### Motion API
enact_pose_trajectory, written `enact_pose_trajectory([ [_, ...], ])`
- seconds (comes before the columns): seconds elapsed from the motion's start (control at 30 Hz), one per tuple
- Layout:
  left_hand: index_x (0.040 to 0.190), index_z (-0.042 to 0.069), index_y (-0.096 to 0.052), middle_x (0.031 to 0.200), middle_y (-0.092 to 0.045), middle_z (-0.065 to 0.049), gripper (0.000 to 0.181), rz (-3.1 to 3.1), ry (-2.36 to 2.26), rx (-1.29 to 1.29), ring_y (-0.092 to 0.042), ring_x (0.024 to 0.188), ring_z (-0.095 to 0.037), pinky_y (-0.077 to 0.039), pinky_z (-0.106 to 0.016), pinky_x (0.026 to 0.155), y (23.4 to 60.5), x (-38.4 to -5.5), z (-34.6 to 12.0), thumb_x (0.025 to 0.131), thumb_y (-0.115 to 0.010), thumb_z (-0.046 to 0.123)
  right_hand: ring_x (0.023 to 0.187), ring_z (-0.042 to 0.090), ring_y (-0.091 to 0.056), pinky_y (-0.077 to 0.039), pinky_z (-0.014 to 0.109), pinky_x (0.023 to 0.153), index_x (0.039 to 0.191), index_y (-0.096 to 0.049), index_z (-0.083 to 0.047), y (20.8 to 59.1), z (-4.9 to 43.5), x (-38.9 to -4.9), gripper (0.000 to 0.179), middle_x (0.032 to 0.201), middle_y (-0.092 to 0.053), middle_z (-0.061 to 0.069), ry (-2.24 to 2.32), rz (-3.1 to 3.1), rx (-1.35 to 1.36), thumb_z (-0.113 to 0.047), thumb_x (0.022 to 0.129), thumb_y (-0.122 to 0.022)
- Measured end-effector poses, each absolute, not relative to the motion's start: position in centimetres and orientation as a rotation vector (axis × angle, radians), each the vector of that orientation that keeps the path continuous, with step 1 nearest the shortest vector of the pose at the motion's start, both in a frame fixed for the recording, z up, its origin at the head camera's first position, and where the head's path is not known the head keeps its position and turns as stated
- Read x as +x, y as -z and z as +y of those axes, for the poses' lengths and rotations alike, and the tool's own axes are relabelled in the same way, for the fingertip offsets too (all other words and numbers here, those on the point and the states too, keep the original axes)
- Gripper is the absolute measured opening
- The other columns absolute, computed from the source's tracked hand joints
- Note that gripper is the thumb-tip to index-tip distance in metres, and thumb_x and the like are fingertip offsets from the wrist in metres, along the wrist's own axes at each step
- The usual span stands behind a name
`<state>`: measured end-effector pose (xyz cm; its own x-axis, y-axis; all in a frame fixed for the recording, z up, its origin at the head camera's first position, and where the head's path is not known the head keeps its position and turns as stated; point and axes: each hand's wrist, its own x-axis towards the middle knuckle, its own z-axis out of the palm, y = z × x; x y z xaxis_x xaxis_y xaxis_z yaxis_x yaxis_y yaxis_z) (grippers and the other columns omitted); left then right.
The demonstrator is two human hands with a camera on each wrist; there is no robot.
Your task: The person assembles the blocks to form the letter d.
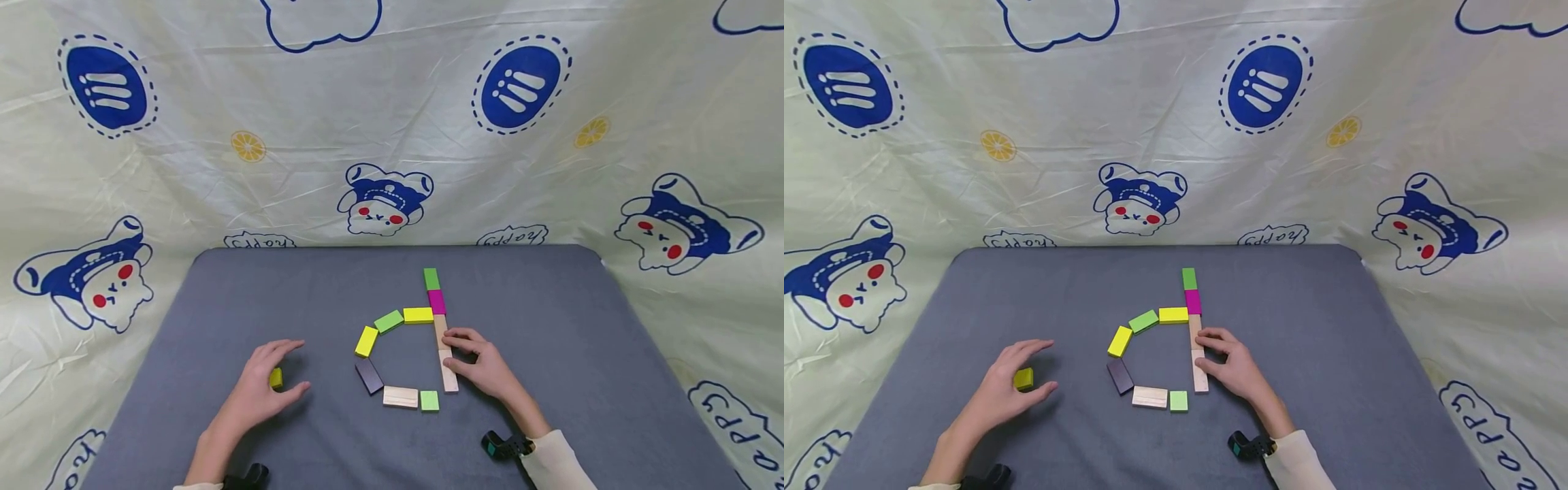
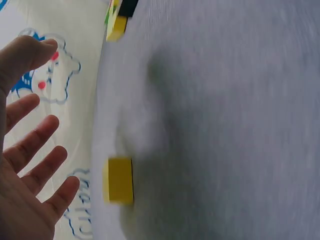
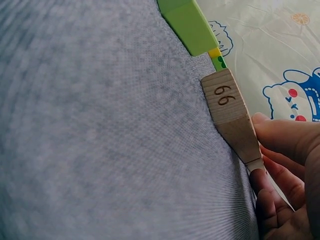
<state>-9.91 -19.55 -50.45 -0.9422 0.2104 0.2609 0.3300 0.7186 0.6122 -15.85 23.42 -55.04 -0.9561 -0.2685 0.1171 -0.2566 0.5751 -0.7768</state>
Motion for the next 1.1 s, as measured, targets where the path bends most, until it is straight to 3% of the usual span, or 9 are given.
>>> enact_pose_trajectory([
  [0.33, 0.143, 0.008, -0.058, 0.137, -0.058, -0.015, 0.073, -2.745, 1.026, -0.314, -0.054, 0.125, -0.037, -0.047, -0.06, 0.098, 51.2, -10.0, -22.6, 0.078, -0.09, 0.023, 0.129, 0.03, -0.057, -0.048, 0.041, 0.105, 0.128, -0.073, -0.009, 54.8, 23.4, -15.8, 0.04, 0.136, -0.064, 0.006, 1.387, 2.757, -0.475, -0.019, 0.09, -0.08],
  [0.47, 0.145, 0.009, -0.056, 0.135, -0.059, -0.014, 0.077, -2.792, 1.038, -0.252, -0.061, 0.115, -0.031, -0.055, -0.045, 0.085, 51.5, -9.9, -23.1, 0.078, -0.091, 0.025, 0.129, 0.03, -0.057, -0.048, 0.039, 0.105, 0.128, -0.073, -0.009, 54.8, 23.4, -15.8, 0.04, 0.136, -0.064, 0.006, 1.396, 2.749, -0.481, -0.02, 0.09, -0.081],
  [0.57, 0.143, 0.008, -0.057, 0.131, -0.061, -0.014, 0.076, -2.807, 1.051, -0.229, -0.064, 0.103, -0.026, -0.056, -0.034, 0.076, 51.6, -9.9, -23.2, 0.077, -0.091, 0.024, 0.129, 0.03, -0.057, -0.048, 0.037, 0.105, 0.127, -0.073, -0.009, 54.8, 23.4, -15.8, 0.039, 0.136, -0.064, 0.006, 1.397, 2.753, -0.481, -0.019, 0.09, -0.081],
  [0.8, 0.133, 0.004, -0.064, 0.12, -0.067, -0.011, 0.064, -2.813, 1.024, -0.255, -0.062, 0.092, -0.019, -0.054, -0.03, 0.073, 51.9, -9.8, -23.4, 0.077, -0.091, 0.021, 0.128, 0.029, -0.057, -0.047, 0.029, 0.104, 0.127, -0.074, -0.009, 55.0, 23.3, -15.9, 0.04, 0.136, -0.064, 0.006, 1.378, 2.777, -0.477, -0.019, 0.089, -0.08],
  [1.1, 0.122, 0.004, -0.07, 0.112, -0.067, -0.008, 0.05, -2.868, 1.003, -0.225, -0.063, 0.092, -0.019, -0.054, -0.03, 0.074, 52.2, -9.8, -23.4, 0.077, -0.09, 0.01, 0.13, 0.029, -0.057, -0.048, 0.042, 0.106, 0.128, -0.073, -0.009, 54.9, 23.4, -15.9, 0.04, 0.137, -0.063, 0.006, 1.377, 2.758, -0.471, -0.018, 0.09, -0.08],
])
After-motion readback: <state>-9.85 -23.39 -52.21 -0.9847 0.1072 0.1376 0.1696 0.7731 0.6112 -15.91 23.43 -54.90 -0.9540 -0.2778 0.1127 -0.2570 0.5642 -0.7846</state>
